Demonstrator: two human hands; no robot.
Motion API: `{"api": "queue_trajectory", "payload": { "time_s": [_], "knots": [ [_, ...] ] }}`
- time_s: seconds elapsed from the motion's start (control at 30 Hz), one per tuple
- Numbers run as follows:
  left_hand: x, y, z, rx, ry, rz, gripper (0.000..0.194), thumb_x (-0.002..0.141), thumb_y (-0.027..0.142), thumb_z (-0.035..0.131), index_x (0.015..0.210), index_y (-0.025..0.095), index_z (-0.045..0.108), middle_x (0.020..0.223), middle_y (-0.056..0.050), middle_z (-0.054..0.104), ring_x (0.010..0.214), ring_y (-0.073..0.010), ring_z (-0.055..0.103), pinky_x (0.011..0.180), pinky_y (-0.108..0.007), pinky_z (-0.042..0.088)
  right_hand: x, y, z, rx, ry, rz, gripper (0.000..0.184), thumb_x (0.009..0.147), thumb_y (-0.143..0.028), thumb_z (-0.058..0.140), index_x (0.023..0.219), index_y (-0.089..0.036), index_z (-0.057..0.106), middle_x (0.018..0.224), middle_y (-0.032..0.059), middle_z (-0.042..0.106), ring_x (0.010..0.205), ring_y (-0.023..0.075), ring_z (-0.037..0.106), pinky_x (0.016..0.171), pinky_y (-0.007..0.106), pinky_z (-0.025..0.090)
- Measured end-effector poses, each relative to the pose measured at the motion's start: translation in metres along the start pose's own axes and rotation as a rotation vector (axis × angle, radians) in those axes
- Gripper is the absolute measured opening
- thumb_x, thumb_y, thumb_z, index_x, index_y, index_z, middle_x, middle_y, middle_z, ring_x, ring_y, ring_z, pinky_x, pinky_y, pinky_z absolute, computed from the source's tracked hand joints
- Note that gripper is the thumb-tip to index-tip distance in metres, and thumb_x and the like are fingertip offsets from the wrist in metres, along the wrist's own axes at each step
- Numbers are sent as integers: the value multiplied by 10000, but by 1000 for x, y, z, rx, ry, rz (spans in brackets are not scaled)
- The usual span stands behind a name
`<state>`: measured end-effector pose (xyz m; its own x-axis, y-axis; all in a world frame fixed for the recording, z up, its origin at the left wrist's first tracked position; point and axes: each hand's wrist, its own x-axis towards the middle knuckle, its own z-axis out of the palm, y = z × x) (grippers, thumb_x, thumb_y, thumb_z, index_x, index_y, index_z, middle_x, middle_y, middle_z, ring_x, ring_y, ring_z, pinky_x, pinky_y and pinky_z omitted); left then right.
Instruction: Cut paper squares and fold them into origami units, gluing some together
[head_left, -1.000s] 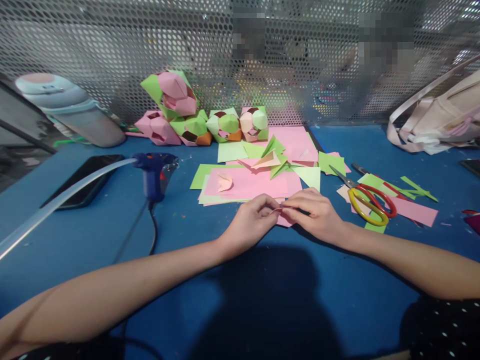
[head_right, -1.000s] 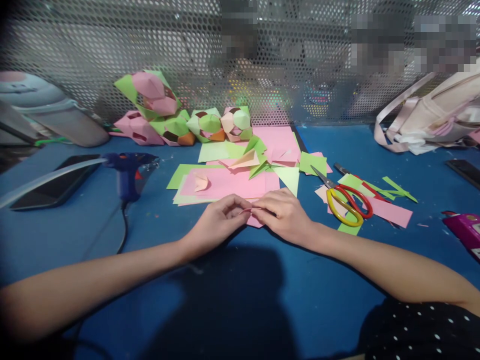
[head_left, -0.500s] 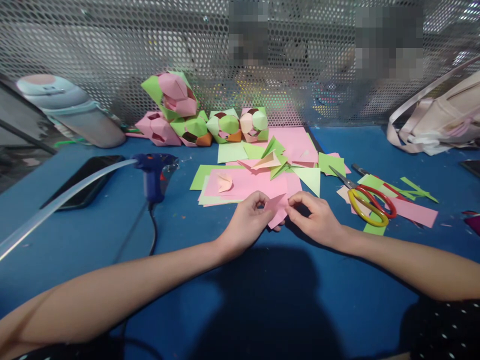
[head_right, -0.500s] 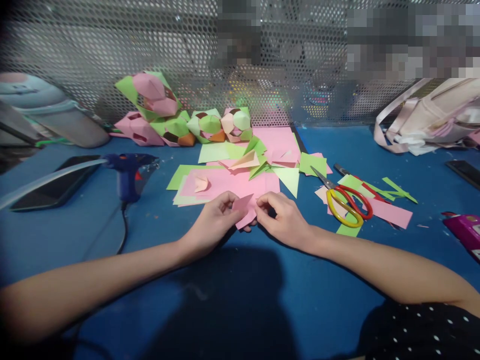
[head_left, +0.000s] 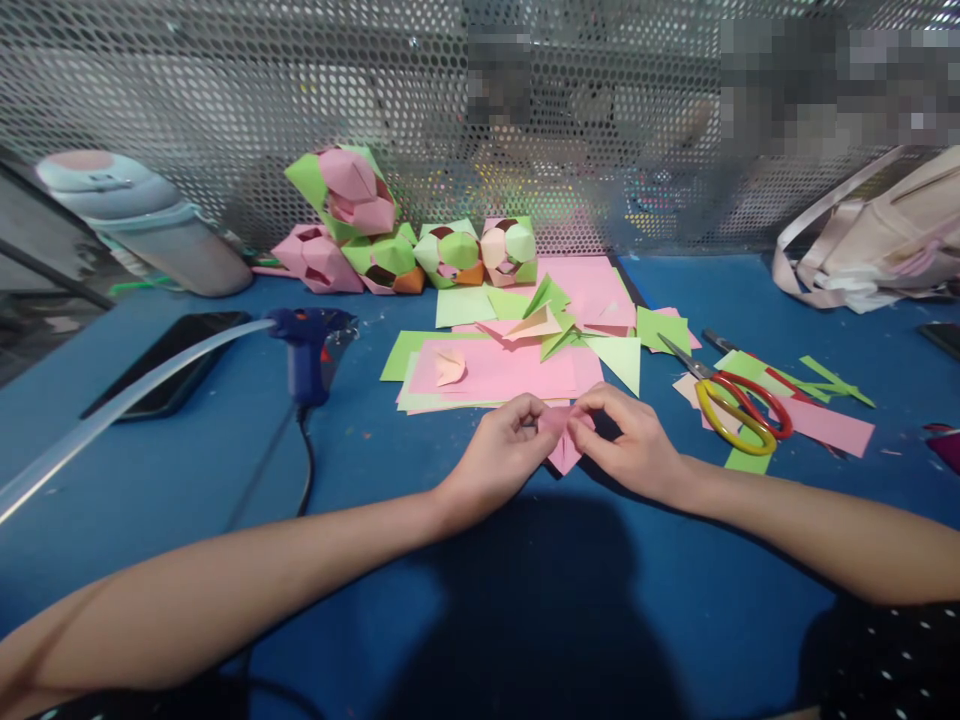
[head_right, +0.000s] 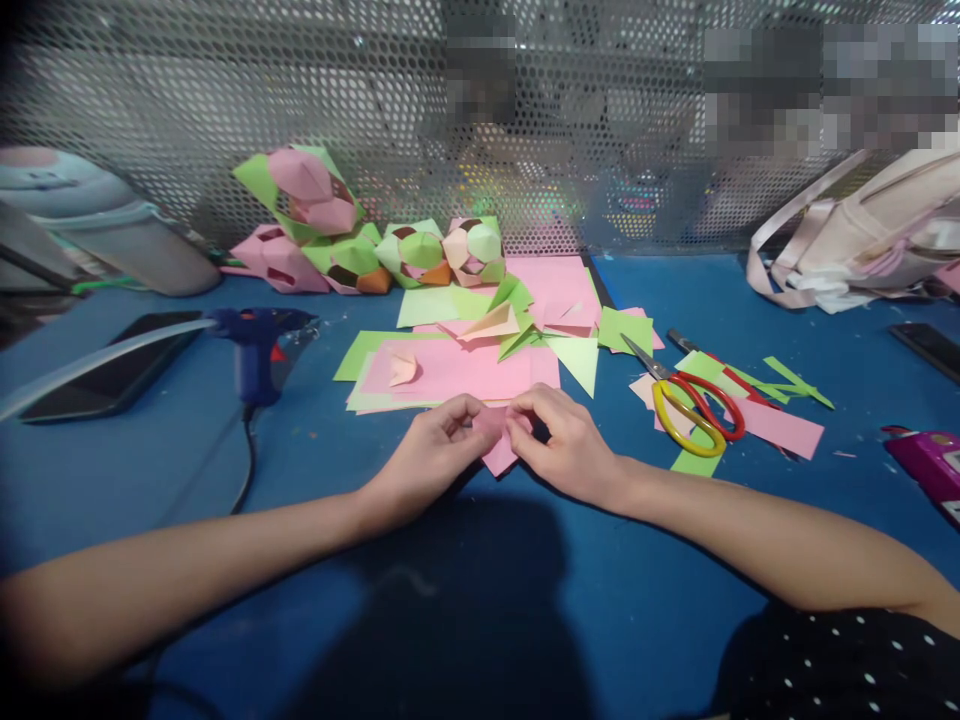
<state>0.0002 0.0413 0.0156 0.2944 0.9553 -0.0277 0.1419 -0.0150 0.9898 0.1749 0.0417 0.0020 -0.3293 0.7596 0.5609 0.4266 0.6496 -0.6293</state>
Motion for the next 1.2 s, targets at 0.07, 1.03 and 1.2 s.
{"api": "queue_trajectory", "payload": {
  "time_s": [0.07, 1.03, 1.2],
  "knots": [
    [0, 1, 0, -26, -10, -22, 176, 775, 279, 638, 725, 157, 522, 568, 70, 482, 487, -53, 425, 454, -176, 330, 0, 0, -1, 25, -7, -20, 73, 866, -128, 547, 863, -201, 545, 778, 10, 559, 729, 137, 539, 687, 289, 456],
    [1, -5, -3, -227, -46, -62, 138, 794, 215, 596, 888, 163, 683, 793, 2, 664, 717, -113, 593, 701, -224, 480, 0, 2, 0, 57, -13, -85, 122, 852, -83, 544, 914, -188, 539, 862, 40, 579, 806, 151, 555, 722, 314, 470],
    [-1, 0, -4, -71, -46, 2, 173, 778, 244, 634, 914, 139, 656, 838, -23, 692, 783, -142, 623, 728, -233, 485, -1, 2, 0, 56, -4, -92, 128, 862, -86, 534, 926, -196, 539, 845, 34, 573, 782, 146, 548, 695, 303, 468]
  ]
}}
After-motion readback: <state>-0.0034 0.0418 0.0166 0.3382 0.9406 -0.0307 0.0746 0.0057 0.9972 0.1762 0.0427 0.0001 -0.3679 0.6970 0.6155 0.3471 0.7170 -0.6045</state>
